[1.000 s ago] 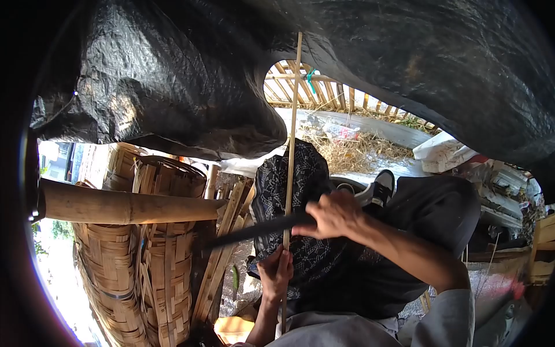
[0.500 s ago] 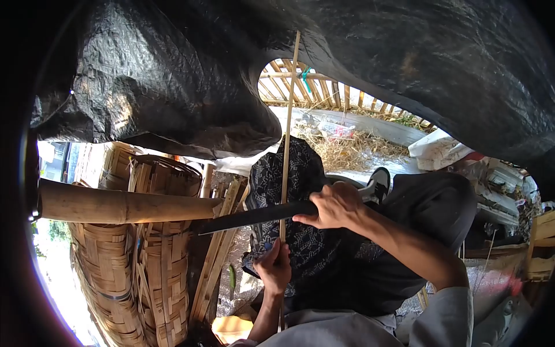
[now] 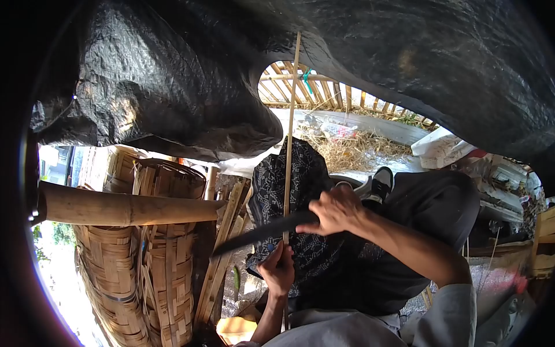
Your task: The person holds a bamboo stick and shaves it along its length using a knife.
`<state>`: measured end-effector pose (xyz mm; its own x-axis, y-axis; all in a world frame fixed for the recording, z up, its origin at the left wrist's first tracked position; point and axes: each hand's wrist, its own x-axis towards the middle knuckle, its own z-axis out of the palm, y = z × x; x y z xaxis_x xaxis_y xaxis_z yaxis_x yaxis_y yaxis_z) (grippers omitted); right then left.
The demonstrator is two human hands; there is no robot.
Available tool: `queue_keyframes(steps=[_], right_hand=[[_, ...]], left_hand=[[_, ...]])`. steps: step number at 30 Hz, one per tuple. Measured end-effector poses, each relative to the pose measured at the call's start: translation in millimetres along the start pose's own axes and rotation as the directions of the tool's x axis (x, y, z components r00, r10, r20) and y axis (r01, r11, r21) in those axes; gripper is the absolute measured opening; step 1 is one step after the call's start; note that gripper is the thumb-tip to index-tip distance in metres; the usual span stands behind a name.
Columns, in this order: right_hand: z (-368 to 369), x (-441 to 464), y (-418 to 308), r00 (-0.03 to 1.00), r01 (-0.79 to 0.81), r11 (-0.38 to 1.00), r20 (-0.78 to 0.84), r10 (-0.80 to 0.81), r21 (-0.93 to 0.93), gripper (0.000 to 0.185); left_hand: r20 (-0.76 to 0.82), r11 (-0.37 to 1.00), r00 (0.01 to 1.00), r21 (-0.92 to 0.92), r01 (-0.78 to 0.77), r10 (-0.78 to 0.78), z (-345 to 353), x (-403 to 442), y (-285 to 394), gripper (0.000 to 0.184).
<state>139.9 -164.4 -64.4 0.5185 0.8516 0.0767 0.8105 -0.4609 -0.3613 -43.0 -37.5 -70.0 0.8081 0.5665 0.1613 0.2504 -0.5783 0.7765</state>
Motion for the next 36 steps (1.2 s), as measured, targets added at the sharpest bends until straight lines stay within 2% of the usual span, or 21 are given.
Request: queue_keyframes(steps=[1,2,3,5,7,9,11,13,14,17,19,20,23,24,27,29,30,31,33,35,36], right_hand=[[0.9,4.1,4.4,0.995,-0.047,0.999,-0.083,0.048,0.005,0.07],[-1.5,9.9,9.8,0.974,-0.223,0.972,0.056,0.219,0.078,0.071],[-0.6,16.0,15.8,0.961,-0.275,0.956,0.006,0.276,0.101,0.07],[0.8,16.6,22.1,0.971,-0.234,0.966,-0.022,0.238,0.114,0.068],[-11.5,4.9,5.7,0.975,-0.201,0.966,0.125,0.182,0.164,0.069],[-4.5,-4.7,-5.5,0.997,0.018,0.999,0.072,-0.02,0.035,0.071],[1.3,-5.4,-3.6,0.994,0.07,0.997,0.084,-0.068,-0.019,0.071],[1.1,1.9,5.7,0.997,-0.071,0.997,-0.035,0.071,0.003,0.07],[-1.5,8.7,12.6,0.968,-0.251,0.96,0.026,0.249,0.128,0.067],[-2.8,20.1,32.7,0.953,-0.304,0.945,0.043,0.301,0.119,0.075],[-7.6,9.9,18.8,0.971,-0.236,0.956,-0.006,0.24,0.174,0.074],[-8.8,5.2,10.7,0.969,-0.236,0.938,0.134,0.208,0.252,0.075],[7.1,-9.0,-4.4,0.99,0.076,0.997,0.115,-0.079,0.026,0.075],[0.8,-9.2,-7.6,0.99,0.131,0.991,0.057,-0.13,-0.007,0.068],[1.9,-1.6,9.3,0.995,0.0,1.0,-0.099,0.002,0.011,0.067],[-4.9,15.2,25.6,0.949,-0.315,0.93,0.08,0.305,0.191,0.066],[-4.3,17.0,31.6,0.953,-0.297,0.946,-0.024,0.302,0.13,0.065],[-6.2,17.4,32.1,0.936,-0.351,0.931,0.001,0.353,0.102,0.064],[-3.3,10.1,26.8,0.957,-0.281,0.954,-0.047,0.287,0.106,0.072],[-17.3,5.7,12.2,0.961,-0.261,0.942,0.147,0.234,0.211,0.069],[-10.9,2.7,7.9,0.988,-0.151,0.978,0.058,0.144,0.145,0.069]], left_hand=[[-0.018,1.0,1.0,0.013,-0.01,0.01,0.1,0.3,2.4,0.019],[-0.003,1.0,1.0,0.021,0.021,-0.02,-1.2,0.6,7.7,0.019],[-0.003,0.999,1.0,0.021,0.024,-0.024,-1.2,-0.2,8.0,0.019],[-0.03,0.999,0.999,0.035,-0.033,0.034,0.0,1.4,7.3,0.019],[-0.022,0.999,0.999,0.034,-0.031,0.032,0.2,2.3,7.1,0.019],[-0.021,0.999,0.999,0.027,-0.024,0.024,3.0,3.1,3.6,0.019],[-0.054,0.993,0.992,0.05,-0.109,0.111,4.0,1.1,-4.4,0.018],[-0.03,0.997,0.998,0.055,-0.045,0.047,-0.1,-1.0,4.4,0.018],[-0.015,0.999,1.0,0.052,0.006,-0.005,-1.3,-0.7,8.2,0.018],[0.025,0.996,1.0,0.084,0.015,-0.017,-3.6,-0.3,11.0,0.02],[0.009,0.997,1.0,0.07,-0.024,0.023,-0.9,2.7,11.7,0.019],[-0.01,0.997,0.999,0.062,-0.048,0.048,0.4,1.7,11.0,0.019],[-0.033,0.993,0.994,0.068,-0.099,0.101,2.2,-1.5,0.6,0.018],[-0.042,0.977,0.977,0.071,-0.203,0.207,1.1,0.9,-1.4,0.018],[-0.026,0.995,0.998,0.081,-0.051,0.054,-3.9,-6.8,8.9,0.018],[-0.026,0.992,0.997,0.101,-0.075,0.078,-5.9,-8.8,9.9,0.018],[-0.027,0.988,0.994,0.12,-0.099,0.103,-6.7,-8.9,10.5,0.018],[-0.028,0.987,0.993,0.118,-0.108,0.112,-7.3,-7.6,12.4,0.018],[-0.043,0.977,0.985,0.136,-0.162,0.169,-8.1,-5.0,15.9,0.02],[-0.046,0.983,0.989,0.119,-0.137,0.143,-6.2,-2.8,15.2,0.02],[-0.042,0.993,0.995,0.084,-0.086,0.09,-6.0,-0.4,14.3,0.019]])
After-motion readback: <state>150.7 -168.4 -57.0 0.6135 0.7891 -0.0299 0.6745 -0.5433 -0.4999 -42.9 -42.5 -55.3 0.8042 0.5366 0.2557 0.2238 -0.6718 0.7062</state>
